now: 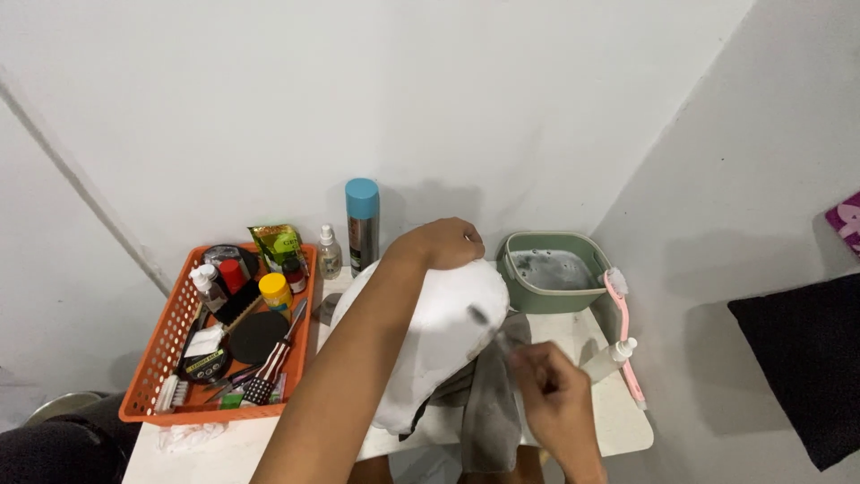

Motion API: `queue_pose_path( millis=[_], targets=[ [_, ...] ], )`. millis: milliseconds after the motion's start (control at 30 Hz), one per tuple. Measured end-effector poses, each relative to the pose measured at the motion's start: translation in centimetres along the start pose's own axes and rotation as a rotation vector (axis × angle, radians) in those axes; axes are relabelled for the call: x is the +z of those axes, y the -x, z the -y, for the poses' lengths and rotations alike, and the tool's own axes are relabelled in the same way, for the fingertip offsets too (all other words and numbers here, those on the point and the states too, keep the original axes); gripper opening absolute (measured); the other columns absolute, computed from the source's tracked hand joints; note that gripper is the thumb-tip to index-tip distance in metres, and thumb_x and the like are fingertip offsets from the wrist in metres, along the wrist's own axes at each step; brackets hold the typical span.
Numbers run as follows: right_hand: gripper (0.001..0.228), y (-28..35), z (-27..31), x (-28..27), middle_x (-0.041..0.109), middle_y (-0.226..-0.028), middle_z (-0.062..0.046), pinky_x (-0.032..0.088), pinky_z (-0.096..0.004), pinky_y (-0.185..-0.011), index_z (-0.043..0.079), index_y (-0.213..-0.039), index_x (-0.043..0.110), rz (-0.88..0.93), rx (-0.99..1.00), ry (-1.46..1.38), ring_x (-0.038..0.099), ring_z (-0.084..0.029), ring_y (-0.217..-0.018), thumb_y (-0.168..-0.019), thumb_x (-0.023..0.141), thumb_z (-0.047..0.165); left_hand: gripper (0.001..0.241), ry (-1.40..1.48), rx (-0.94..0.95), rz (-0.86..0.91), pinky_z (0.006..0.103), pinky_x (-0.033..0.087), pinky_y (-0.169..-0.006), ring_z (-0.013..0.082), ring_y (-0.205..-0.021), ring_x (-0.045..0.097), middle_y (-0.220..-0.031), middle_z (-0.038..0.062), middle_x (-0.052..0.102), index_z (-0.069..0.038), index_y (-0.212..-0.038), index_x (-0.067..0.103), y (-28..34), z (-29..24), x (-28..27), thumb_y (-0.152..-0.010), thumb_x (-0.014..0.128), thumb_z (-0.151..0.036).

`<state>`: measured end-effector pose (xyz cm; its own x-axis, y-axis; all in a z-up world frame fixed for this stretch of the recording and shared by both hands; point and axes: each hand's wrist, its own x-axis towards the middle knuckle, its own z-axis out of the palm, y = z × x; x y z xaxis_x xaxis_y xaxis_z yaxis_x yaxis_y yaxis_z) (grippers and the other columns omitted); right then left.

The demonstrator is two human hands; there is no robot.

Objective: The person scrubs a white shoe with a toothbrush and a cloth, repeatedly dipping the brush into a green bucket of soapy water. They wipe the shoe with a grey cloth and continue scrubbing different areas of the shoe's surface.

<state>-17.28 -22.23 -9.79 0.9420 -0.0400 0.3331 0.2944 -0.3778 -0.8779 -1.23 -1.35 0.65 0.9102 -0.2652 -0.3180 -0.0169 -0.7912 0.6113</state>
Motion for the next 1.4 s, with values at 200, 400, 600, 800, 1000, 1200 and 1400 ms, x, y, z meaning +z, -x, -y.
queue_pose_path(
  millis=[200, 400, 600, 800, 1000, 1200, 1400],
  targets=[
    [0.008, 0.1, -3.2, 0.2, 0.069, -0.077, -0.003, 0.043, -0.025, -0.049, 0.006, -0.087, 0.073, -0.077, -0.182, 0.076, 0.048, -0.011, -0.059, -0.091, 0.068, 0.002, 0.057, -0.011, 0.033, -0.002, 0.0397, 0.048, -0.103, 0.0268, -0.131, 0.057, -0.148, 0.004, 0.06, -0.02, -0.137, 0.065, -0.1, 0.0, 0.3, -0.085, 0.05, -0.037],
    [0.001, 1.0, -0.2, 0.9, 0.047, -0.051, 0.003, 0.032, -0.025, -0.043, 0.014, -0.089, 0.077, -0.122, -0.058, 0.17, 0.035, -0.008, -0.046, -0.089, 0.076, 0.013, 0.053, 0.013, -0.012, -0.005, 0.0394, 0.048, -0.1, 0.025, -0.128, 0.058, -0.144, 0.0, 0.062, -0.023, -0.134, 0.066, 0.7, -0.6, 0.3, -0.085, 0.048, -0.035],
    [0.006, 2.0, 1.4, 1.2, 0.069, -0.061, 0.002, 0.038, -0.025, -0.048, 0.01, -0.082, 0.082, 0.166, 0.087, 0.052, 0.045, -0.006, -0.052, -0.085, 0.078, 0.013, 0.052, 0.018, 0.014, -0.005, 0.0381, 0.049, -0.095, 0.0244, -0.123, 0.061, -0.138, 0.001, 0.066, -0.021, -0.131, 0.068, 0.6, -0.7, 0.6, -0.084, 0.05, -0.033],
    [0.012, 1.4, 1.9, 0.9, 0.074, -0.07, 0.001, 0.046, -0.024, -0.051, 0.012, -0.084, 0.076, 0.002, -0.004, 0.133, 0.053, -0.008, -0.054, -0.085, 0.069, 0.002, 0.054, -0.002, -0.018, 0.017, 0.038, 0.05, -0.096, 0.0231, -0.124, 0.06, -0.139, -0.001, 0.064, -0.022, -0.132, 0.067, 1.5, -1.2, 0.5, -0.082, 0.048, -0.03],
    [0.04, 2.1, -1.1, 0.5, 0.077, -0.079, 0.0, 0.052, -0.027, -0.062, 0.014, -0.09, 0.075, -0.052, -0.09, 0.217, 0.065, -0.012, -0.067, -0.079, 0.044, -0.008, 0.047, 0.046, -0.008, -0.011, 0.0359, 0.05, -0.09, 0.0209, -0.116, 0.063, -0.129, -0.003, 0.069, -0.022, -0.125, 0.069, 1.0, -0.4, 0.6, -0.083, 0.053, -0.034],
    [0.011, 4.0, -0.4, 2.0, 0.041, -0.05, 0.003, 0.035, -0.028, -0.048, 0.011, -0.081, 0.088, 0.173, 0.08, 0.147, 0.036, -0.01, -0.048, -0.078, 0.079, 0.017, 0.049, 0.03, 0.009, -0.003, 0.0368, 0.05, -0.093, 0.0221, -0.12, 0.061, -0.136, -0.002, 0.066, -0.021, -0.128, 0.068, 0.7, -0.3, 0.4, -0.084, 0.051, -0.033],
    [0.02, 3.2, -6.3, 1.2, 0.069, -0.074, -0.005, 0.041, -0.021, -0.042, 0.011, -0.08, 0.059, -0.012, -0.199, 0.051, 0.05, -0.009, -0.052, -0.087, 0.051, -0.006, 0.047, 0.045, -0.004, 0.006, 0.0362, 0.049, -0.094, 0.0207, -0.121, 0.061, -0.134, -0.003, 0.067, -0.023, -0.127, 0.068, 0.9, -0.2, 0.4, -0.084, 0.052, -0.034]
  ],
)
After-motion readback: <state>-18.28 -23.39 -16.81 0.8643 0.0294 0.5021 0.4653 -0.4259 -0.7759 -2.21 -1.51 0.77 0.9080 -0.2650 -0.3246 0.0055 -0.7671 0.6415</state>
